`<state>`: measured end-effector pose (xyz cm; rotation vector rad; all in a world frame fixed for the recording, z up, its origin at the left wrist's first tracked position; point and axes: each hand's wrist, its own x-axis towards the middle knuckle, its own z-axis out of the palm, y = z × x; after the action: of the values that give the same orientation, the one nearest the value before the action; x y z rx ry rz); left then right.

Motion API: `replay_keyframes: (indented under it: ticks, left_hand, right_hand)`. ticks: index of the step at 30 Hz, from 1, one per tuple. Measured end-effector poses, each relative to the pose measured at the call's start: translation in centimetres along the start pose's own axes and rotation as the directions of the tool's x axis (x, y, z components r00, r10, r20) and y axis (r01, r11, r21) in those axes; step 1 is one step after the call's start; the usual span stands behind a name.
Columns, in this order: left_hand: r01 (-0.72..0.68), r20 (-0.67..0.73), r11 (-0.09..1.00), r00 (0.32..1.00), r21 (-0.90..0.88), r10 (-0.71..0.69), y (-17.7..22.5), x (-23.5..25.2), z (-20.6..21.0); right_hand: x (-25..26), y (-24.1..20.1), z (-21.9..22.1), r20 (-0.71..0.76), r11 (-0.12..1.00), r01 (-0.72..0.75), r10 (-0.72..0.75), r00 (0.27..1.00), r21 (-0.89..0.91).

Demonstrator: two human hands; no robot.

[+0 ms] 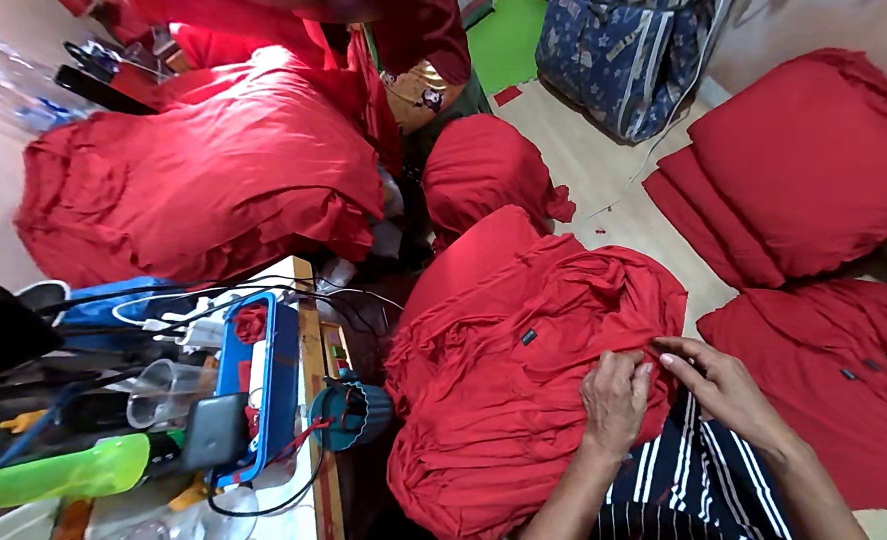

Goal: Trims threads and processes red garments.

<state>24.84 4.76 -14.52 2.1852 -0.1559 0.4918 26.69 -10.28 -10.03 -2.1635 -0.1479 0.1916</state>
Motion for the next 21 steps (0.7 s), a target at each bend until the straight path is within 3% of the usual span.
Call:
replay_keyframes:
  ticks: [5, 11, 16, 21]
  left_hand:
    - [-0.01, -0.026, 0.998, 1.0, 0.055, 0.011, 0.1, 0.2, 0.3]
    - [0.116, 0.016, 0.993, 0.993, 0.019, -0.116, 0.5, 0.7, -0.1]
    - [0.299, 0.089, 0.951, 0.952, -0.075, -0.292, 1.2, 1.7, -1.0]
    - [0.278, 0.073, 0.954, 0.96, -0.111, -0.271, 0.9, 1.5, -0.8]
  right_hand:
    - [0.0, 0.2, 0.2, -0.005, 0.999, -0.012, 0.013, 1.0, 0.044]
    - [0.0, 0.9, 0.1, 0.015, 0.999, 0.009, -0.009, 1.0, 0.044]
    - [0.0, 0.8, 0.0, 0.009, 0.997, 0.028, -0.029, 1.0, 0.068]
    - [0.2, 0.6, 0.3, -0.013, 0.989, 0.008, -0.006, 1.0, 0.145]
